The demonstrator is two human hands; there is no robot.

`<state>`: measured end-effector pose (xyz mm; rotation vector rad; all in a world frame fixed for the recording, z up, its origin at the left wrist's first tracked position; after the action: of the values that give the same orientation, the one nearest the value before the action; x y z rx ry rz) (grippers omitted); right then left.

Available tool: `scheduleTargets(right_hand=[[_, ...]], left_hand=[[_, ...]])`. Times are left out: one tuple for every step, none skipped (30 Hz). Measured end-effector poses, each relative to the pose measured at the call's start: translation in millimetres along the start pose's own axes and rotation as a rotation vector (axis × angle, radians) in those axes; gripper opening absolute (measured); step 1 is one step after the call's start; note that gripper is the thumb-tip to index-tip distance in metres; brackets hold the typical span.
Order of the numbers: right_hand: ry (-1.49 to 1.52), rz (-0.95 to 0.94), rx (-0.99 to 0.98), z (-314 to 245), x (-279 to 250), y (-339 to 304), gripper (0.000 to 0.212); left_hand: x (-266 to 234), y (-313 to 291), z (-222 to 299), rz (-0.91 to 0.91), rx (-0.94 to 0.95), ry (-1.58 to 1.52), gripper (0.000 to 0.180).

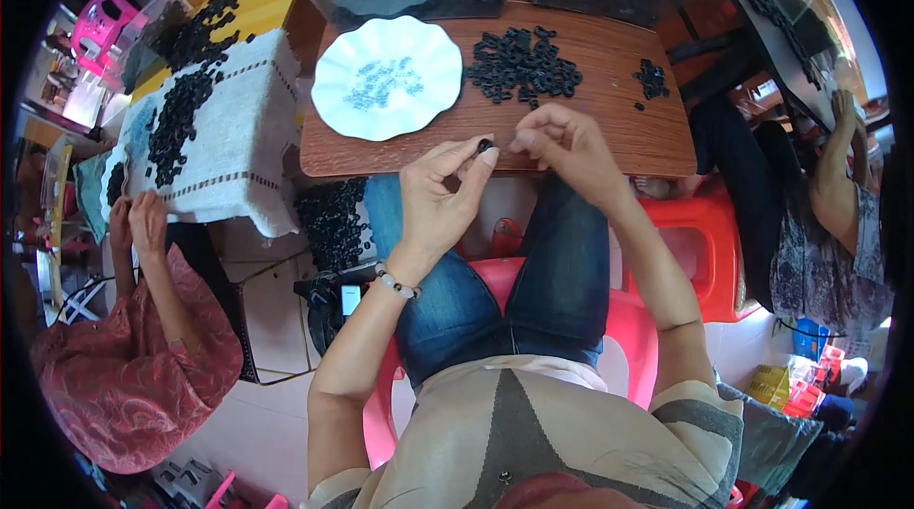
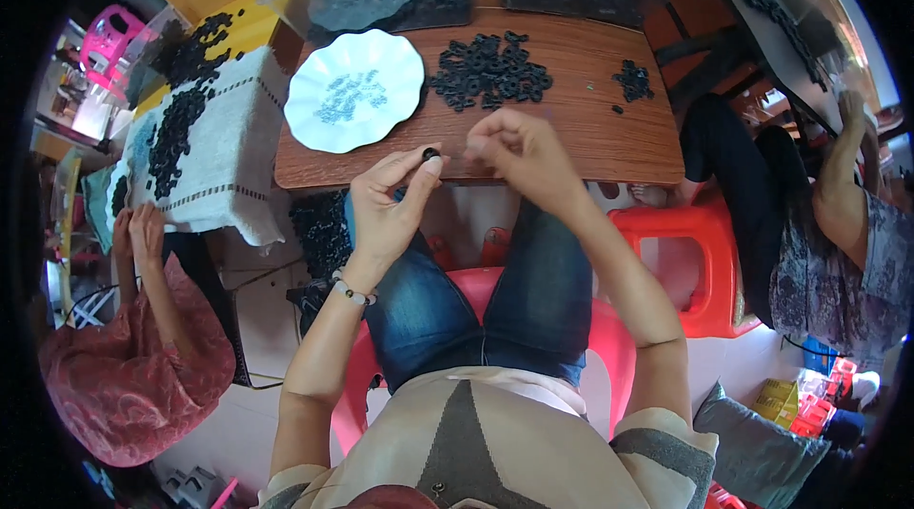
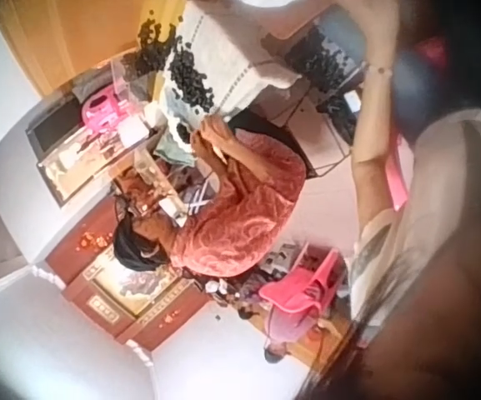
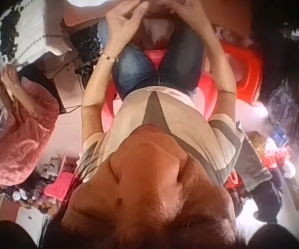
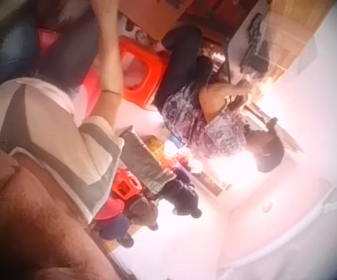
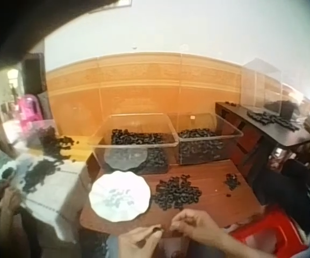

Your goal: The person assembles small mechanical components by hand, inserting springs into black plastic pieces and fitting the parts together.

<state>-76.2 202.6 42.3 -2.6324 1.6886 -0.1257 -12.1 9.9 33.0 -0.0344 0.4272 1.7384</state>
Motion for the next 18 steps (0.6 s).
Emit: scheduleTargets(right_hand=[[-0.003,0.007,0.035,-4,-4,5,0.016],[0.000,-0.004,0.034,-6,-2,12,0.016],[-0.089,-0.005,-0.049,-12,0,18,0.016],[-0.177,-0.005,-0.133,-16,1,25,0.017],[-0.270,-0.038,-0.191,-14,2,36,0.019],[-0.268,-0.044,-0.192,-18,8,46,0.019],[-0.397,-0.074,-0.260,-28,18,54,0.019],[-0.525,-0.104,-0.327,-34,27,63,0.018],[-0.579,-0.113,-0.395,-37,36,75,0.016],[-0.580,-0.113,-0.398,-34,39,87,0.016],[-0.634,-0.126,-0.461,-30,42,99,0.016],[-0.686,-0.142,-0.524,-31,50,108,0.016],[-0.735,-0.157,-0.476,-31,54,118,0.015],[-0.735,-0.163,-0.478,-31,58,126,0.015],[-0.813,-0.157,-0.504,-30,63,135,0.015],[-0.892,-0.152,-0.531,-29,67,143,0.015],[-0.911,-0.157,-0.510,-26,70,150,0.015],[-0.911,-0.166,-0.511,-24,71,155,0.015]], left_hand=[[2,0,-2,0.020,-0.005,-0.014,0.024],[0,0,-3,0.029,-0.007,-0.007,0.024],[1,0,-5,0.010,-0.022,0.056,0.024],[1,0,-5,-0.009,-0.036,0.118,0.024],[1,0,-6,-0.007,-0.035,0.119,0.024],[0,0,-6,-0.011,-0.009,0.165,0.025],[0,0,-6,-0.017,0.020,0.208,0.026],[0,0,-6,-0.015,0.021,0.210,0.026],[0,-1,-6,-0.020,0.030,0.214,0.026],[2,-2,-6,-0.030,0.041,0.215,0.026],[2,-1,-5,-0.027,0.043,0.216,0.026],[2,-2,-3,-0.048,0.058,0.250,0.026],[2,-2,-1,-0.070,0.072,0.283,0.025],[1,-2,-1,-0.064,0.070,0.285,0.025],[1,-1,-1,-0.075,0.076,0.289,0.026],[0,-1,-1,-0.087,0.080,0.293,0.026],[0,-1,-2,-0.081,0.077,0.294,0.026],[-1,0,-1,-0.079,0.081,0.284,0.027]])
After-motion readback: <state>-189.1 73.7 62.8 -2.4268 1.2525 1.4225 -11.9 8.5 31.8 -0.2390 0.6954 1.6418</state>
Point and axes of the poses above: each hand's wrist, its own y-axis towards the middle knuckle, its own x-axis out of the palm, z = x × y, the point moved 3 cm from there along y, towards the middle knuckle, and after that the axes turned 11 degrees about y, right-handed, at the moved point
